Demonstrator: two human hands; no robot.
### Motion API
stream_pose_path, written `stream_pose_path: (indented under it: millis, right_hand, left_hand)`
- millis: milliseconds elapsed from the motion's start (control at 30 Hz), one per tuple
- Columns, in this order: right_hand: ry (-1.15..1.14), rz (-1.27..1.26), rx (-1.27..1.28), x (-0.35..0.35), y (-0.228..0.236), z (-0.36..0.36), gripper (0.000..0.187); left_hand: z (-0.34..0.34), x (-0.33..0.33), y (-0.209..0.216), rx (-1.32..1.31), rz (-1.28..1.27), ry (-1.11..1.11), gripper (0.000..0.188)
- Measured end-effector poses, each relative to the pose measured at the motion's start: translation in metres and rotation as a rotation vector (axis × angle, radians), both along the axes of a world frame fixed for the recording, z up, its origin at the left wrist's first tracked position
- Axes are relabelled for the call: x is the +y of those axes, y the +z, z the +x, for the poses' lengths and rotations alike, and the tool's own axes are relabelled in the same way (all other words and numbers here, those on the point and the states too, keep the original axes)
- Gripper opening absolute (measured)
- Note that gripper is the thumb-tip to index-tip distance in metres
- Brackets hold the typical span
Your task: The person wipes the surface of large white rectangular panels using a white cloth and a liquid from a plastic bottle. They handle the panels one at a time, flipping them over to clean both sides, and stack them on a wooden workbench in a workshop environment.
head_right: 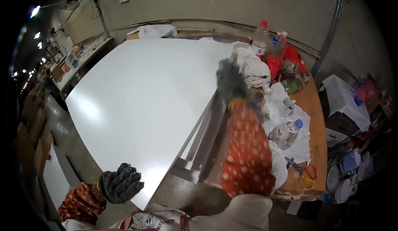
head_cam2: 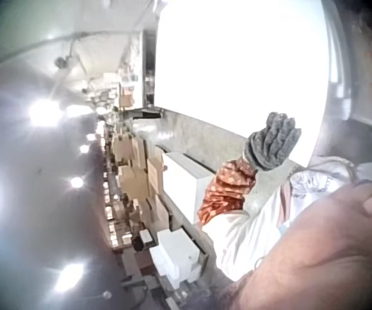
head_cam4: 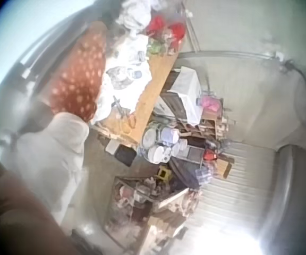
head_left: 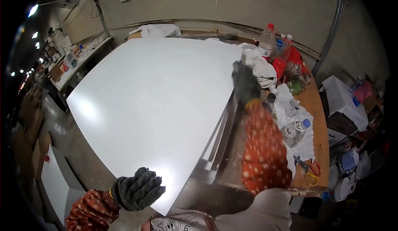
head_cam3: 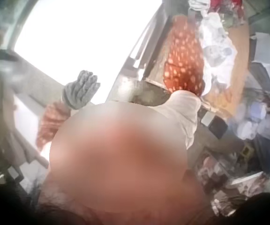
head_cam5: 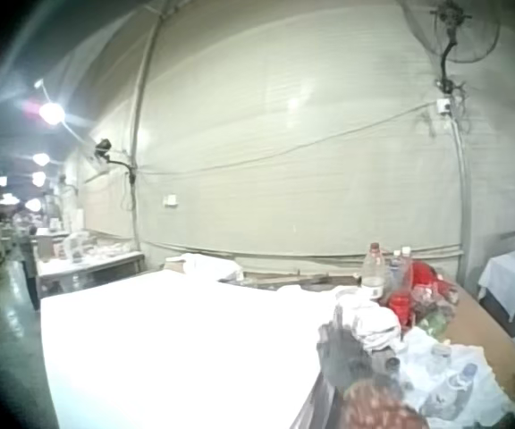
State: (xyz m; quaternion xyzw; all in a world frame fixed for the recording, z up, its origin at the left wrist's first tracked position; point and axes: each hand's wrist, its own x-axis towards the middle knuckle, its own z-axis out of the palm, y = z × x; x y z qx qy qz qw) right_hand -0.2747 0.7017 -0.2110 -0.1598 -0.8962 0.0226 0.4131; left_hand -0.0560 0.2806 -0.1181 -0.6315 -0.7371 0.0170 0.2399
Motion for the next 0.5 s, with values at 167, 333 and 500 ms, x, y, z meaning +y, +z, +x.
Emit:
stream_pose_path:
  millis: [167,333,500]
  right_hand:
    - [0.071,0.465,-0.039,-0.133,0.0,0.149,0.035]
    - [0.475,-0.028,-0.043,-0.064,0.024,0.105,0.034]
    - [0.18,-0.296,-0.261,0.02,0.049,-0.016,0.042]
  left_hand:
    - [0.006,-0.023,-0.013,-0.05,-0.027,0.039,0.028]
    - [0.007,-0.018,-0.007,-0.024,-0.06,0.016,0.029]
    - [0.002,-0.011,-0.011,-0.07,-0.046,0.001,0.031]
